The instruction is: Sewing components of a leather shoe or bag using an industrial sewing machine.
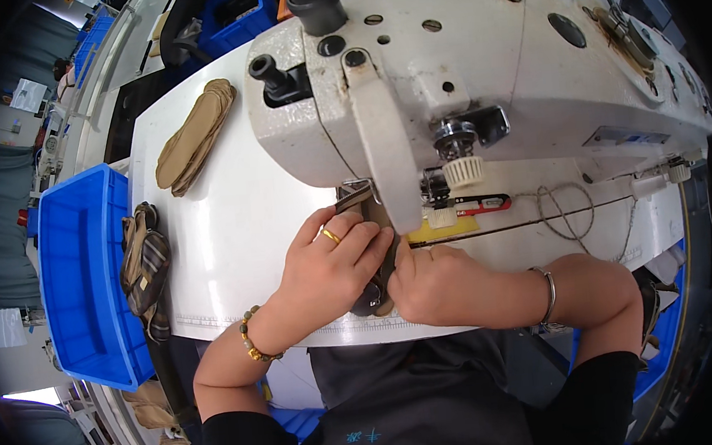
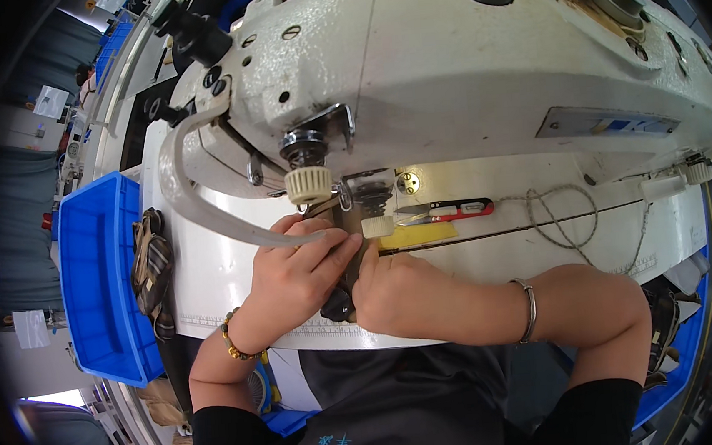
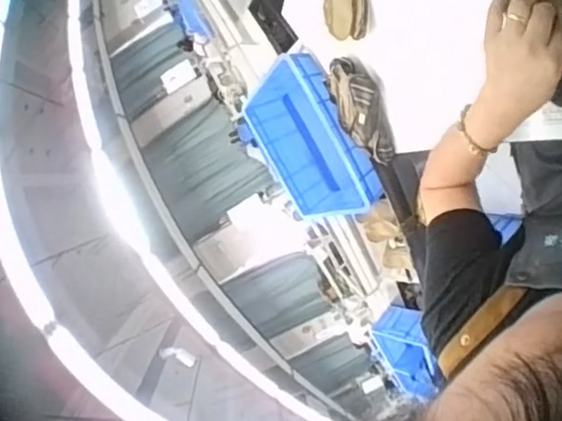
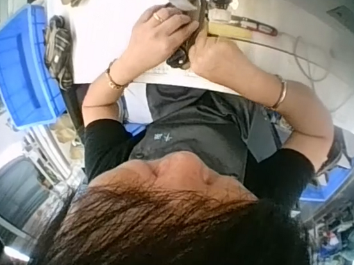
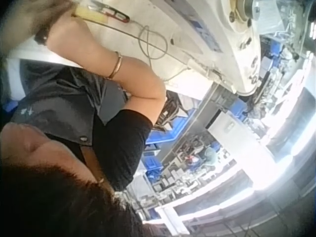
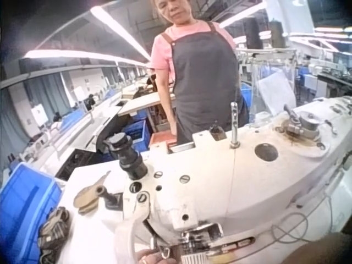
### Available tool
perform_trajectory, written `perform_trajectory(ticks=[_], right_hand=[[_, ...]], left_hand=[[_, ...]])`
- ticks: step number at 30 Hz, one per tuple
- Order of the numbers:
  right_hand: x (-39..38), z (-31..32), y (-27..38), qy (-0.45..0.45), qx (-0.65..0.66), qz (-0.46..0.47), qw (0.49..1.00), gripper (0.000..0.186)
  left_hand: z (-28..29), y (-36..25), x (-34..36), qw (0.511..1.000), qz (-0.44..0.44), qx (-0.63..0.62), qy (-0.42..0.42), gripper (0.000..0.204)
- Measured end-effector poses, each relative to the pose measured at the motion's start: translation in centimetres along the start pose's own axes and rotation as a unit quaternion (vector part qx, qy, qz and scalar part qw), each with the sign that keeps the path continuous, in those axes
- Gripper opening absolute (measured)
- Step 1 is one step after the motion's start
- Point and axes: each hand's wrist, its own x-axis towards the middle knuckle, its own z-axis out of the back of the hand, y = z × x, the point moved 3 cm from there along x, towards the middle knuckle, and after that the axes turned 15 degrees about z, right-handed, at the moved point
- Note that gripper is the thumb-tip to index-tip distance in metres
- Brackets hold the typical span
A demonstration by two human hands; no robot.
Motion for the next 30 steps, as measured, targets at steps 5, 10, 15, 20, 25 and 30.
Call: perform_trajectory(ticks=[5, 10, 15, 20, 25, 30], right_hand=[[-0.1, 0.3, 0.9, -0.004, -0.044, 0.015, 0.999, 0.024], [-0.1, 0.4, 1.0, -0.023, -0.039, 0.017, 0.999, 0.017], [-0.1, 0.5, 1.1, -0.037, -0.027, 0.027, 0.999, 0.013], [-0.3, 0.2, 1.5, -0.036, -0.026, 0.037, 0.998, 0.014], [-0.4, 0.1, 1.3, -0.044, -0.013, 0.046, 0.998, 0.015], [-0.3, 0.2, 1.3, -0.039, 0.009, 0.046, 0.998, 0.018]], left_hand=[[0.4, -0.8, 0.0, 1.000, 0.009, 0.014, 0.018, 0.030], [0.1, -0.7, -0.4, 0.999, 0.014, 0.020, -0.037, 0.036], [-0.2, -0.7, -0.2, 0.997, 0.055, -0.029, 0.040, 0.035], [-0.4, -1.1, -0.7, 0.993, 0.098, -0.043, 0.041, 0.034], [-0.9, -0.9, -0.5, 0.991, 0.103, -0.071, 0.036, 0.033], [-0.6, -0.7, -0.3, 0.991, 0.094, -0.080, 0.041, 0.033]])
